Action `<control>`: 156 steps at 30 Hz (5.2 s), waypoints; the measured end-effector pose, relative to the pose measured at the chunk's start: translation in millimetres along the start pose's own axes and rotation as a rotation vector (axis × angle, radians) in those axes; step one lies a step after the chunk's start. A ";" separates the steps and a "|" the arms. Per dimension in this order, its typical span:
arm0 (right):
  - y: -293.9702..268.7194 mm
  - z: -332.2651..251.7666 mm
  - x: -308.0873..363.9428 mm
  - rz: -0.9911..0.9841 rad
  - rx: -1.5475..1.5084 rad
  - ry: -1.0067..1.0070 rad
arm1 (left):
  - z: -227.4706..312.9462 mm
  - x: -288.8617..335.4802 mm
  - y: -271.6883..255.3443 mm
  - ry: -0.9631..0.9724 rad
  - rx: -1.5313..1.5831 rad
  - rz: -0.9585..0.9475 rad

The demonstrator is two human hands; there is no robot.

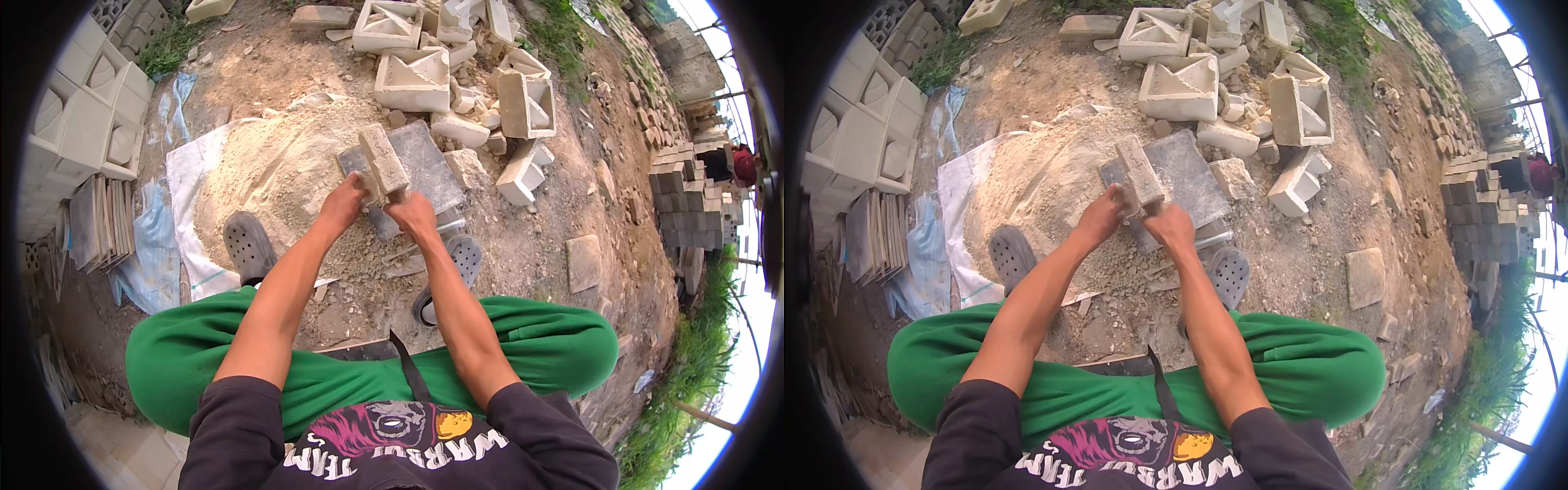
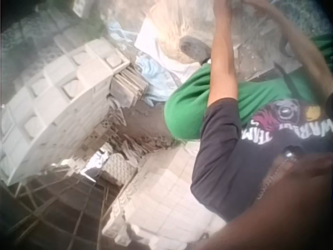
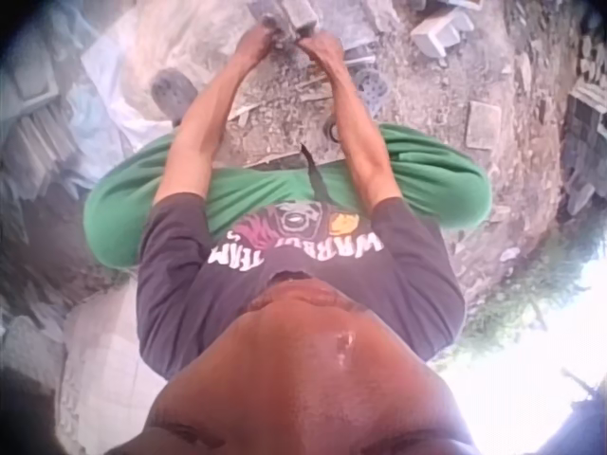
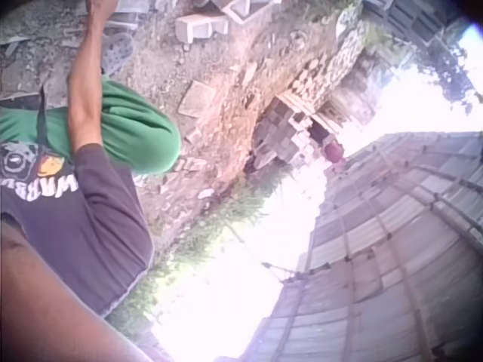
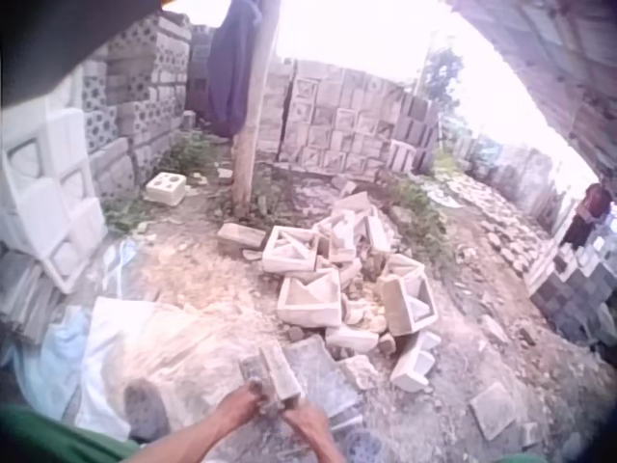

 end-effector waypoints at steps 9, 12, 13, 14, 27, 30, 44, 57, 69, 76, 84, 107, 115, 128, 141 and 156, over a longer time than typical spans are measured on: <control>-26.5 -54.1 19.1 0.255 -0.235 -0.481 | -2.3 0.5 7.3 0.065 0.028 0.069; 11.7 5.7 6.1 0.161 -0.095 -0.264 | -0.5 -1.6 6.3 0.065 -0.001 0.135; 13.4 14.4 2.3 0.165 -0.098 -0.265 | -1.3 -3.5 8.3 0.041 0.004 0.101; 16.1 24.1 0.1 0.107 -0.175 -0.149 | -3.7 -4.0 9.3 0.014 0.008 0.065; 9.0 4.7 1.8 0.150 -0.269 -0.261 | 4.3 0.3 -4.0 0.061 0.049 0.177; 13.6 17.5 -2.8 0.020 -0.179 -0.066 | 5.0 0.3 -4.4 0.001 0.051 0.025; 12.4 29.3 6.6 0.167 -0.226 -0.206 | 5.7 -4.2 1.7 0.020 0.017 0.040; -13.7 -11.5 39.4 0.280 -0.462 -0.325 | -1.0 0.3 5.5 0.033 0.005 0.095; -25.0 -37.0 46.1 0.136 -0.404 -0.232 | -4.5 4.7 4.8 0.012 -0.054 0.080; 26.4 53.3 8.2 0.218 -0.236 -0.178 | 9.8 -3.7 -6.0 0.007 0.030 0.146; -19.6 -29.5 44.6 0.147 -0.484 -0.169 | -2.5 6.0 -0.4 0.033 -0.011 0.219; 11.3 23.6 24.1 0.269 -0.115 -0.257 | -0.3 -1.6 0.6 -0.033 -0.002 0.079; -9.8 -16.5 41.0 0.127 -0.388 -0.077 | -9.6 7.9 -2.4 -0.093 0.047 0.139; 12.0 26.5 18.8 0.012 -0.136 0.025 | -11.6 -3.2 4.5 -0.058 -0.041 0.013; -33.6 57.4 42.0 0.187 -0.310 0.013 | 12.6 -10.1 -19.2 0.077 -0.405 -0.138; 6.5 57.0 14.8 0.117 -0.174 0.061 | -4.6 9.2 2.7 -0.259 -0.119 0.010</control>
Point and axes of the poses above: each hand's wrist, its own x-axis away from the middle knuckle, its own y-axis out of the palm, z = x × y, the point moved 8 cm from there along -x, towards the middle knuckle, and after that the axes turned 14 degrees about -x, right-handed, at the moved point
